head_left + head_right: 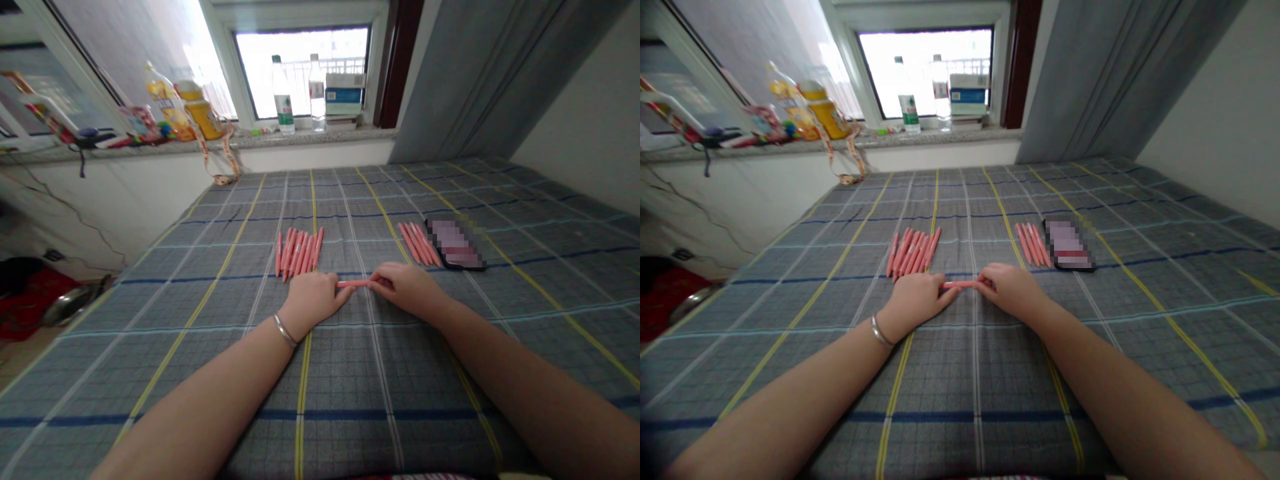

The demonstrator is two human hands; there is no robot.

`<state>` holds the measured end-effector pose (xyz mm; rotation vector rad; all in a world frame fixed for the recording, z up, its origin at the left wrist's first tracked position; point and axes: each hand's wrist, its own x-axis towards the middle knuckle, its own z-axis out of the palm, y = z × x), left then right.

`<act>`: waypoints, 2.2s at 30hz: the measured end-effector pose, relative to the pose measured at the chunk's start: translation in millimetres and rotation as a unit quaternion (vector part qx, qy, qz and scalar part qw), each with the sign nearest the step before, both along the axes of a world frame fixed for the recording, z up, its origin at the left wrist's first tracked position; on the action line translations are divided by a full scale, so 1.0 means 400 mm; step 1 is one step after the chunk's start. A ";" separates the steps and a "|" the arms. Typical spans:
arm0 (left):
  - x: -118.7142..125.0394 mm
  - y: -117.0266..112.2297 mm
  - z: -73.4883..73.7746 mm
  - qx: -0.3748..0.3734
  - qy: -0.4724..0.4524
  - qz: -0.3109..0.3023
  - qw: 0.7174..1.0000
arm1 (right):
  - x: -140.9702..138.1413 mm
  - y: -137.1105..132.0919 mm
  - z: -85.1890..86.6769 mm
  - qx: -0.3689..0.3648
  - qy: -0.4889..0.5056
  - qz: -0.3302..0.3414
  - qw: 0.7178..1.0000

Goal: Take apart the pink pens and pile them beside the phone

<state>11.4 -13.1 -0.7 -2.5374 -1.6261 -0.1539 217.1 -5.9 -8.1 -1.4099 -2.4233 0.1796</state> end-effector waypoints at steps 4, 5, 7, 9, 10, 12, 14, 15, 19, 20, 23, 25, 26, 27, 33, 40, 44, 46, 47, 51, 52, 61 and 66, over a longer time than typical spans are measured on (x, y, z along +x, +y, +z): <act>0.001 -0.001 0.001 0.000 0.000 0.000 1.000 | 0.002 0.000 -0.002 0.004 0.016 -0.004 1.000; 0.001 -0.001 0.001 0.000 0.001 0.001 1.000 | 0.002 0.001 -0.002 0.004 0.019 -0.003 1.000; 0.001 -0.001 0.001 -0.001 0.002 0.002 1.000 | 0.002 0.001 -0.003 0.001 0.025 -0.004 1.000; 0.002 -0.001 0.002 -0.003 0.003 0.002 1.000 | 0.002 0.002 -0.003 0.000 0.030 -0.002 1.000; 0.002 -0.001 0.002 -0.005 0.004 0.002 1.000 | 0.002 0.003 -0.003 -0.001 0.032 -0.001 1.000; 0.003 -0.002 0.003 -0.010 0.004 0.005 1.000 | 0.002 0.004 -0.003 -0.001 0.034 -0.003 0.999; 0.004 -0.002 0.004 -0.015 0.002 0.008 1.000 | 0.002 0.003 -0.002 -0.003 0.037 -0.006 0.999; 0.004 -0.003 0.004 -0.017 0.001 0.009 1.000 | 0.002 0.003 -0.002 -0.005 0.038 -0.005 0.999; 0.004 -0.003 0.006 -0.018 -0.001 0.011 1.000 | 0.001 0.001 0.001 -0.002 0.032 0.011 0.999; 0.004 -0.002 0.006 -0.017 -0.001 0.011 1.000 | 0.001 0.001 0.001 -0.001 0.027 0.014 1.000; 0.004 -0.002 0.006 -0.014 0.001 0.008 1.000 | 0.000 0.001 0.001 0.003 0.015 0.022 1.000; 0.005 -0.002 0.006 -0.016 0.003 0.008 1.000 | 0.000 0.002 0.000 0.003 0.015 0.021 1.000; 0.005 -0.003 0.007 -0.019 0.003 0.010 1.000 | 0.001 0.003 -0.001 0.001 0.018 0.019 1.000; 0.006 -0.003 0.008 -0.022 0.004 0.011 1.000 | 0.001 0.004 -0.002 -0.002 0.021 0.016 1.000; 0.006 -0.003 0.009 -0.032 0.006 0.007 0.999 | 0.006 0.008 -0.010 -0.012 0.041 0.011 0.999; 0.003 -0.001 0.003 -0.019 0.006 -0.006 1.000 | 0.004 0.004 -0.006 -0.011 0.046 0.015 0.999; 0.003 -0.001 0.004 -0.024 0.005 -0.003 1.000 | 0.001 -0.001 -0.001 -0.016 0.040 0.032 0.999; 0.002 -0.001 0.005 -0.025 0.005 -0.001 1.000 | 0.000 -0.001 -0.001 -0.019 0.036 0.036 0.999; 0.002 -0.001 0.005 -0.023 0.005 -0.001 1.000 | -0.001 0.000 -0.003 -0.019 0.033 0.038 0.999; 0.002 0.000 0.005 -0.011 0.006 -0.008 1.000 | 0.001 0.004 -0.009 -0.018 0.028 0.034 0.999; 0.002 0.000 0.005 -0.010 0.007 -0.009 1.000 | 0.001 0.005 -0.011 -0.019 0.027 0.032 0.999; -0.001 0.003 -0.003 -0.020 0.014 -0.015 1.000 | -0.002 0.006 -0.012 -0.032 0.034 0.005 0.999; -0.002 0.003 -0.001 -0.029 0.008 -0.013 0.999 | -0.003 0.004 -0.014 -0.046 0.040 0.015 0.998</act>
